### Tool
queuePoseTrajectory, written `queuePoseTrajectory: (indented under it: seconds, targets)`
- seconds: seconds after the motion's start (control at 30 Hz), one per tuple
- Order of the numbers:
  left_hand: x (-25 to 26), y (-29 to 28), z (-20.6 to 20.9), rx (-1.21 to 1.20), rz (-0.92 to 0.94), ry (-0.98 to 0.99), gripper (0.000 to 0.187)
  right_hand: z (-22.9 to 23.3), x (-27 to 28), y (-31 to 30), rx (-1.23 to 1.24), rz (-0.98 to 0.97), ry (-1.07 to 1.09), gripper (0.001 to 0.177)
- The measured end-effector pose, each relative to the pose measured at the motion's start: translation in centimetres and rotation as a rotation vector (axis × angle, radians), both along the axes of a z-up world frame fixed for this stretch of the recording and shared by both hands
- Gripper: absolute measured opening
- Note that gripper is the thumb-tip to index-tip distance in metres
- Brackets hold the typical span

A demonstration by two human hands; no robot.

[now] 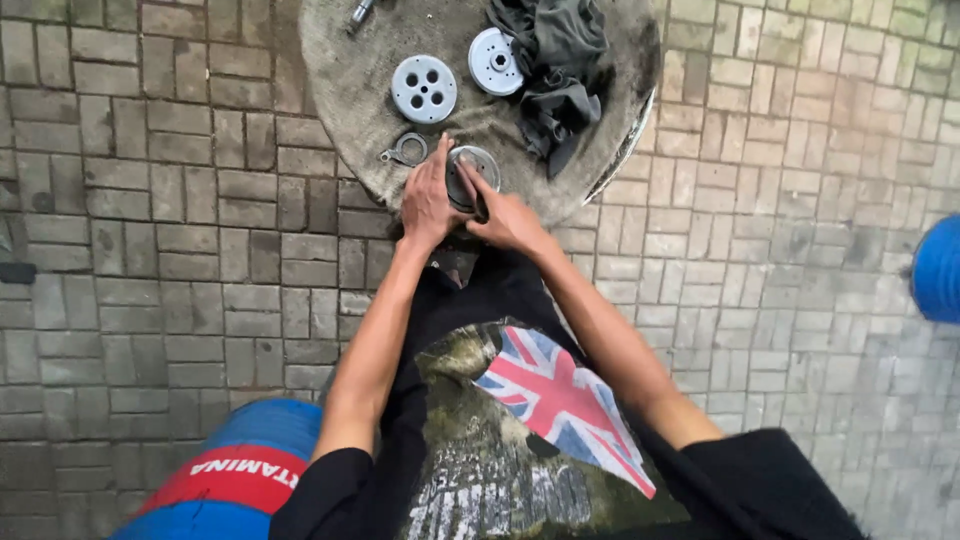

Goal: The person scrubs a small cylindrical metal part with a dark abrasive pad on a concrete surface, then wipes it with a dark cloth. Other metal parts and tools are visible nearby.

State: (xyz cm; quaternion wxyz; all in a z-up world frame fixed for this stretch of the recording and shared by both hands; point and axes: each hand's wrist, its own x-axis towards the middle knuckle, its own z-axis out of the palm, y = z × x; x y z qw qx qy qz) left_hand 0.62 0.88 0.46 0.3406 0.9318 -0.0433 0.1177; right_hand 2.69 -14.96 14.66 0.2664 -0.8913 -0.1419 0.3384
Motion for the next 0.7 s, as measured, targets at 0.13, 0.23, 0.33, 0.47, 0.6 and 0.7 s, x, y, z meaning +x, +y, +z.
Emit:
queuePoseTrajectory:
  seconds: [0.13, 0.23, 0.33, 0.47, 0.6, 0.7]
  targets:
    - [0.0, 0.1, -1.4, -0.022, -0.017, 0.007, 0.154, -2.4, -0.7, -1.5, 0.090, -0.038, -0.049, 0.078]
    - [-0.1, 0.2, -0.3, -0.076, -0.005, 0.062, 0.147, -2.7, -2.1, -2.6, 0.118, -0.149, -0.111, 0.051]
    - [0.3, 1.0, 0.5, -0.072, -0.066, 0.130, 0.138, -2.6, -4.2, -4.2, 0.492, -0.275, -0.167, 0.042]
    - [1.9, 1.8, 0.4, 0.078, -0.188, 0.169, 0.137, -9.9, -7.2, -9.0, 0.674, -0.710, 0.003, 0.036]
    - [3.7, 2.8, 3.2, 0.191, -0.371, 0.302, 0.129, -12.8, -9.0, -10.9, 0.809, -1.048, 0.139, 0.031]
    - [4.9, 3.4, 7.9, 0.297, -0.545, 0.366, 0.120, -7.8, -9.1, -9.1, 0.891, -0.928, 0.159, 0.030]
